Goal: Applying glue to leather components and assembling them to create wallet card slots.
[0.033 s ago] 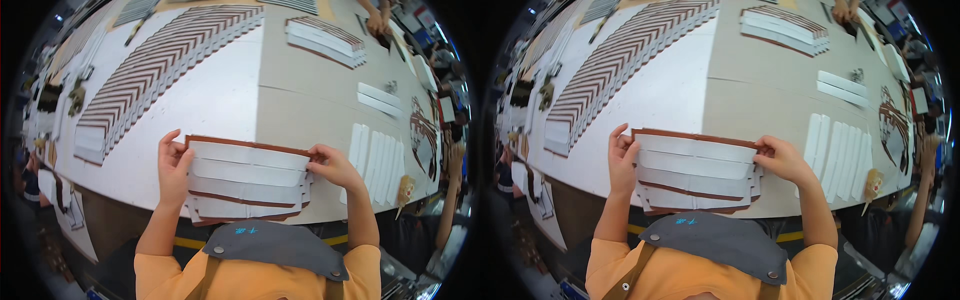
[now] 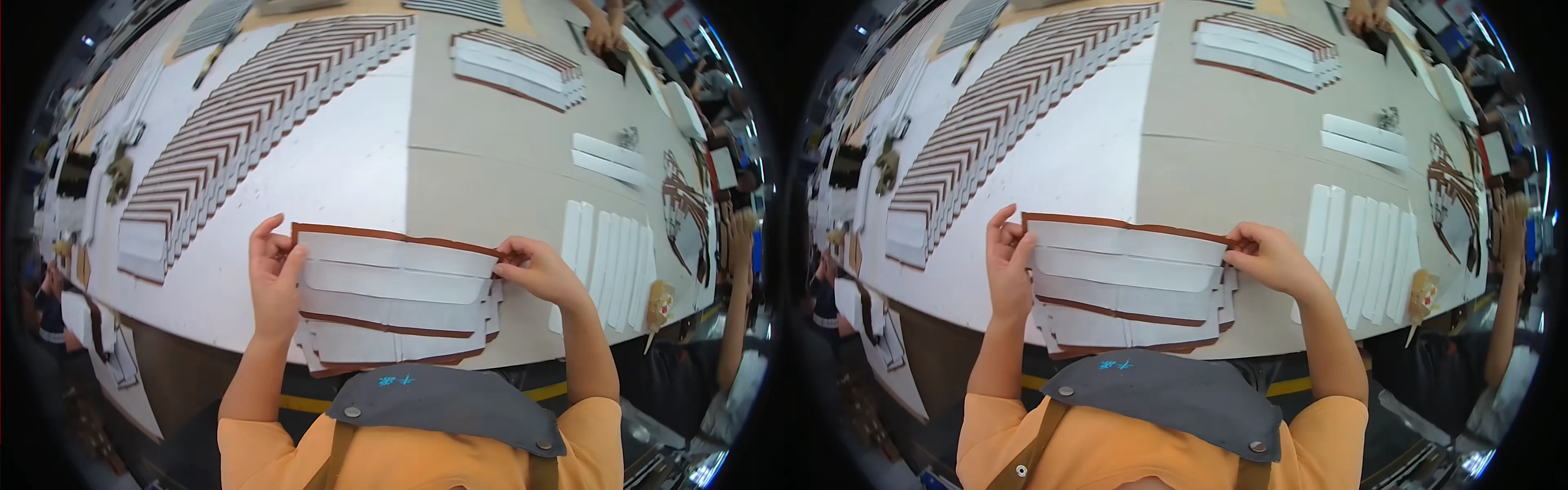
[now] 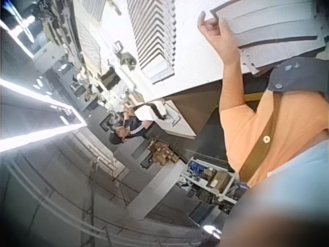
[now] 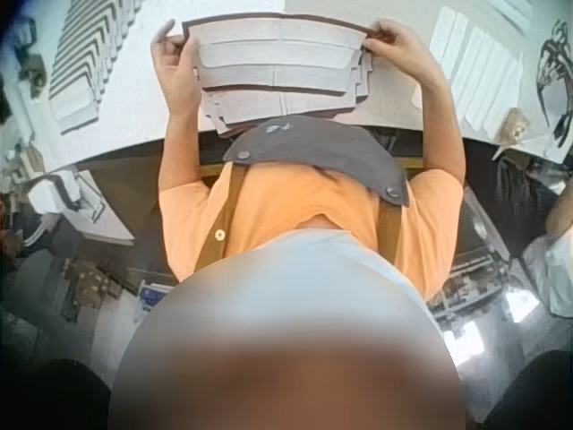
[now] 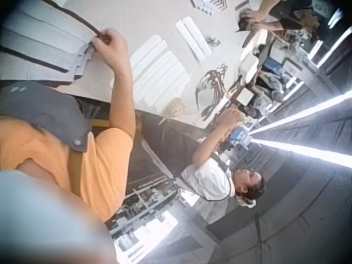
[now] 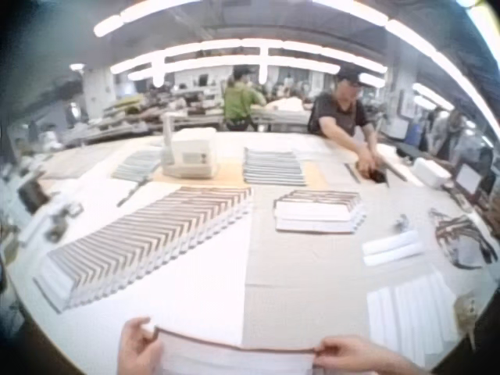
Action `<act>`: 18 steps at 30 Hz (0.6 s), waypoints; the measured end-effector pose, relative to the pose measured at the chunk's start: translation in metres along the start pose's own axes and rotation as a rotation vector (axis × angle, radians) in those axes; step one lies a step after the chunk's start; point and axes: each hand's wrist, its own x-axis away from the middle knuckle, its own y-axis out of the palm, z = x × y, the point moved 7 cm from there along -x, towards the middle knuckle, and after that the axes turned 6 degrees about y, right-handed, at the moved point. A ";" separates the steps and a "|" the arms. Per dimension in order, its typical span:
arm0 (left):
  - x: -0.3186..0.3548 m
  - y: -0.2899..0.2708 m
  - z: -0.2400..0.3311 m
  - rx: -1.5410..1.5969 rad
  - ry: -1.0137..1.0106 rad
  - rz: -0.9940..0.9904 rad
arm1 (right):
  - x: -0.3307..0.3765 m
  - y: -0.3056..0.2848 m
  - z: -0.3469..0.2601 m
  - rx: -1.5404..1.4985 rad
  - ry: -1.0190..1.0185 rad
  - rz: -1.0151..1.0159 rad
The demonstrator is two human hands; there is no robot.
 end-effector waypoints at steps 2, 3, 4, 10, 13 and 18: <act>-0.021 0.015 0.016 0.014 0.063 -0.047 | -0.002 -0.017 -0.006 -0.088 -0.017 0.028; -0.031 0.025 0.024 0.014 0.108 -0.061 | -0.006 -0.029 -0.005 -0.093 -0.020 0.063; -0.043 0.041 0.025 0.033 0.119 -0.096 | -0.010 -0.046 -0.003 -0.167 -0.053 0.135; -0.134 0.122 0.032 -0.072 0.346 -0.247 | -0.059 -0.148 -0.020 -0.426 -0.199 0.381; -0.187 0.171 0.021 -0.137 0.431 -0.258 | -0.098 -0.201 -0.017 -0.488 -0.218 0.584; -0.269 0.225 -0.012 -0.244 0.443 -0.191 | -0.163 -0.256 -0.004 -0.544 -0.172 0.835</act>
